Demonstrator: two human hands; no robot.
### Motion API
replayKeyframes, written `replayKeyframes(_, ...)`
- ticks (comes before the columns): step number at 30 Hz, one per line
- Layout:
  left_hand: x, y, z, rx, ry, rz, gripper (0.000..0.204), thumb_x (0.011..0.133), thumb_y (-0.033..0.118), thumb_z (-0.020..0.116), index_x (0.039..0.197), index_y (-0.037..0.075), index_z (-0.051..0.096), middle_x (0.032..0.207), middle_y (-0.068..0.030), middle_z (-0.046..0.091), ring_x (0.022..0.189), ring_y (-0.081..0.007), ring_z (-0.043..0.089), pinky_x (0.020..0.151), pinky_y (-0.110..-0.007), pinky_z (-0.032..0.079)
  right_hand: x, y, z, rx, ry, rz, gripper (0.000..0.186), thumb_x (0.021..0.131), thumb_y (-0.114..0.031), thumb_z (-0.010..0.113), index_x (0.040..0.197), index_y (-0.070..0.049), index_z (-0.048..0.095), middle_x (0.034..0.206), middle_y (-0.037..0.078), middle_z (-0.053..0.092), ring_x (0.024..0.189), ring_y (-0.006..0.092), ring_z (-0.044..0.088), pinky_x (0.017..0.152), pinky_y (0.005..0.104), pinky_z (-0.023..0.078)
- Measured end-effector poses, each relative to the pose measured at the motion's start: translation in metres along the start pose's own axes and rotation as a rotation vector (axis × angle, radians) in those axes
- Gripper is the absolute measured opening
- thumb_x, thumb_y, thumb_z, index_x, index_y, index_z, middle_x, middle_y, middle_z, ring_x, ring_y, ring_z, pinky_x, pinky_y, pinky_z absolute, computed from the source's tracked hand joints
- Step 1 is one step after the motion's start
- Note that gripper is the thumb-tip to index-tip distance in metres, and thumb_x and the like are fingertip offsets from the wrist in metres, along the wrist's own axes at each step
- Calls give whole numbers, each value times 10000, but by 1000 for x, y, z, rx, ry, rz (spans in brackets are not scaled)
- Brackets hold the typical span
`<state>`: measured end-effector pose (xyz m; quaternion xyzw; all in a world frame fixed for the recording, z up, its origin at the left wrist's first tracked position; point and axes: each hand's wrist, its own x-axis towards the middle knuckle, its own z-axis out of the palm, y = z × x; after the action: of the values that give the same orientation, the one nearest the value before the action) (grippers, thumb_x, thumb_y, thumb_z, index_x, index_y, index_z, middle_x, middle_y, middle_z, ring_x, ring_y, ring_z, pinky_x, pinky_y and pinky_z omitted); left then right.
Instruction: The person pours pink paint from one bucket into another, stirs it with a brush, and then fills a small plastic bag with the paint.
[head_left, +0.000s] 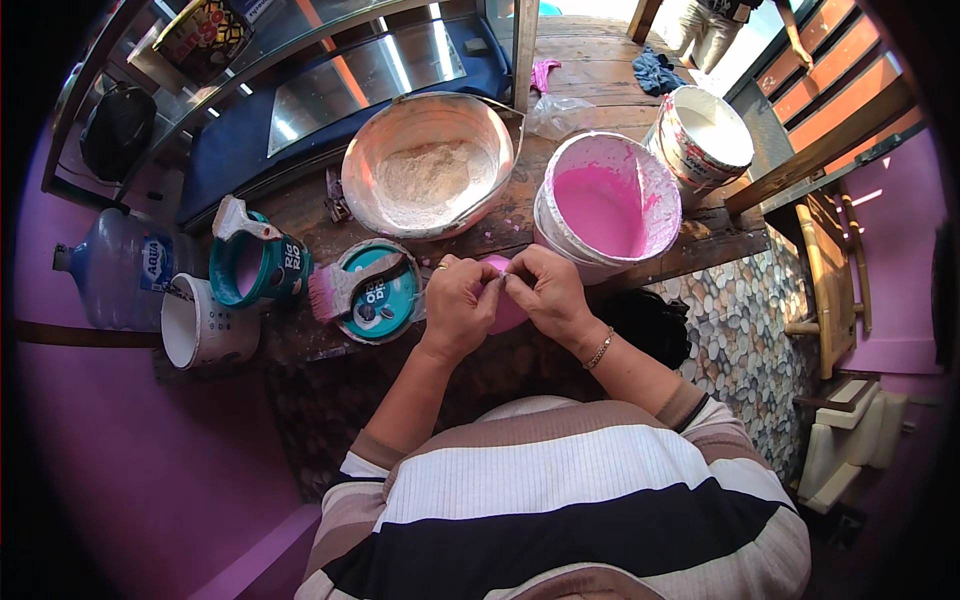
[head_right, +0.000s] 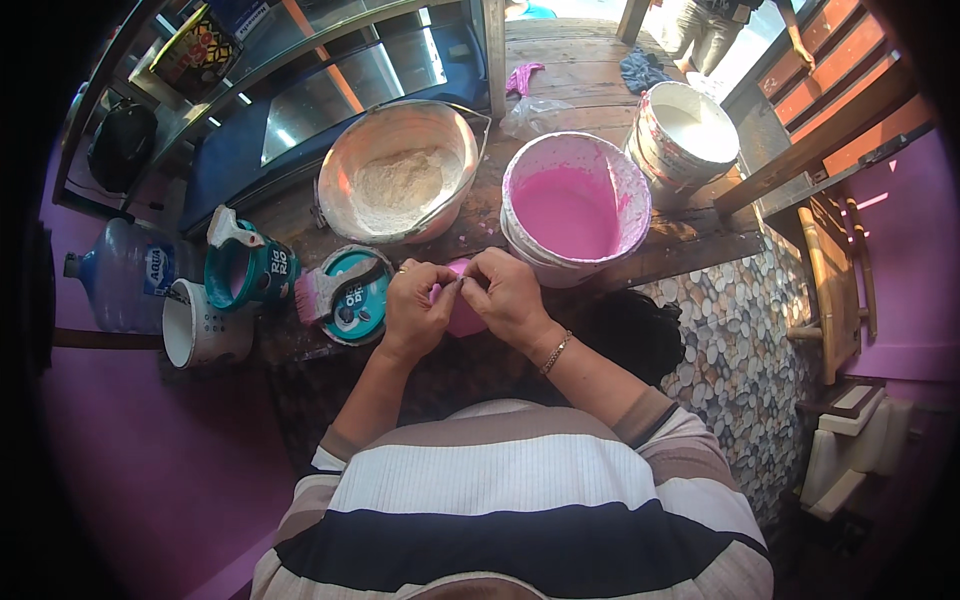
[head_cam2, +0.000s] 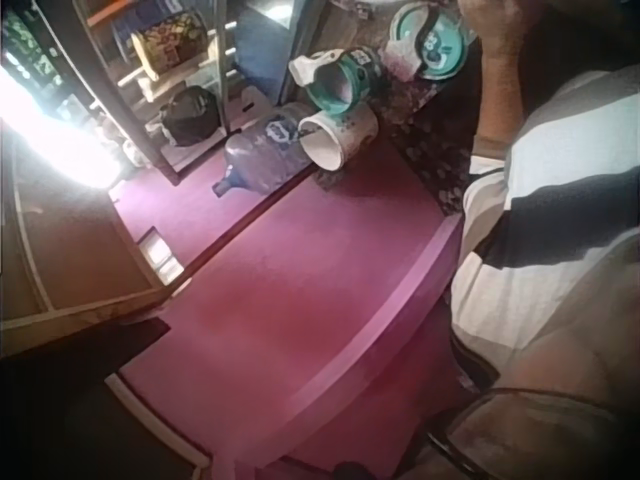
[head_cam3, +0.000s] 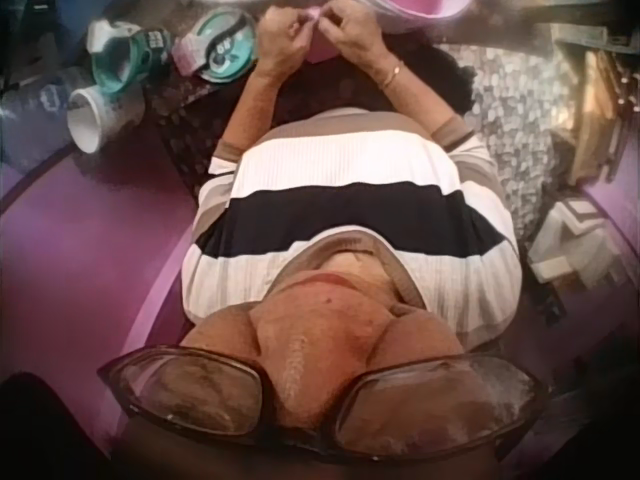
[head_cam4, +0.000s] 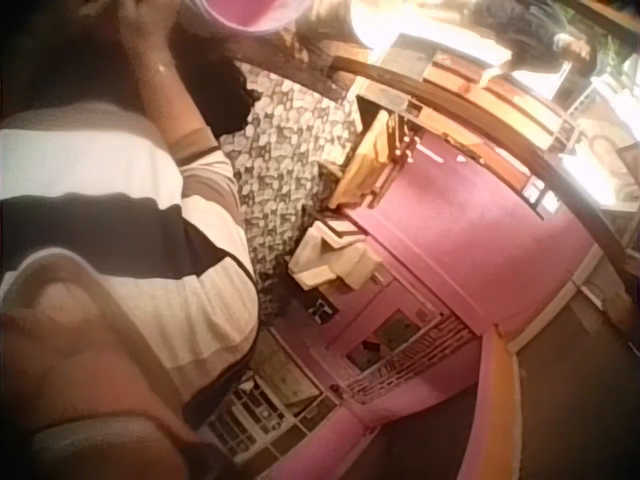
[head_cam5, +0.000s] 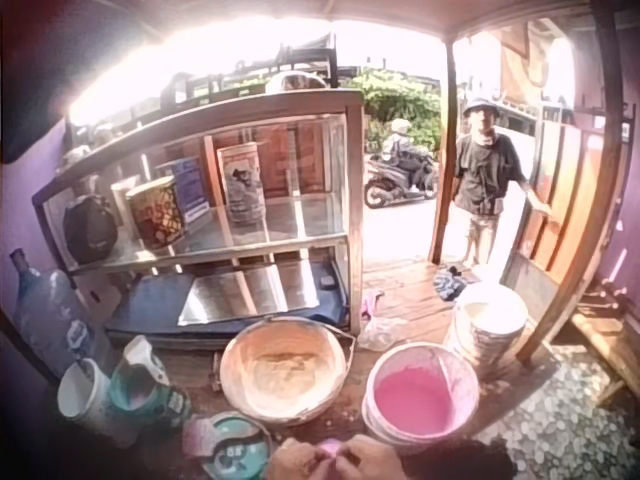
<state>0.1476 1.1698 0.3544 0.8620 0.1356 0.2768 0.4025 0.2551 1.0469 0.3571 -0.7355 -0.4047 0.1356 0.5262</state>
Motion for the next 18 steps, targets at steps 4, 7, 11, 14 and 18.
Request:
replayKeyframes(4, -1, 8, 5, 59, 100, 54, 65, 739, 15, 683, 727, 35, 622, 707, -123, 604, 657, -322, 536, 630, -412, 410, 3, 0, 0, -19, -40, 26, 121, 769, -99, 661, 782, -4, 587, 767, 137, 592, 702, 296, 591, 631, 373, 474)
replayKeyframes(7, -2, 4, 6, 37, 77, 61, 62, 743, 9, 671, 743, 32, 613, 723, -125, 596, 678, -324, 533, 636, -413, 410, 4, 2, 0, -19, -79, 47, 141, 764, -119, 654, 774, -2, 576, 756, 139, 583, 695, 300, 580, 625, 378, 466)
replayKeyframes(11, -2, 3, 5, 35, 49, 77, 65, 743, 3, 666, 762, 30, 611, 740, -126, 594, 702, -326, 534, 645, -412, 409, 4, 3, 1, 7, -62, 69, 144, 757, -123, 651, 775, -1, 577, 753, 142, 583, 708, 300, 585, 635, 383, 467)
replayKeyframes(14, -2, 3, 3, 25, 15, 67, 69, 742, -4, 663, 772, 29, 610, 751, -125, 597, 709, -329, 533, 648, -412, 406, 3, 3, 2, -12, -48, 55, 144, 758, -121, 652, 776, 1, 578, 756, 143, 588, 714, 298, 588, 640, 383, 469)
replayKeyframes(18, -3, 4, 4, -4, 30, 33, 66, 743, -3, 669, 766, 26, 615, 745, -127, 598, 705, -326, 533, 649, -410, 403, 6, -2, -5, -32, -77, 71, 127, 762, -107, 656, 790, 2, 600, 763, 142, 604, 723, 294, 601, 647, 378, 476)
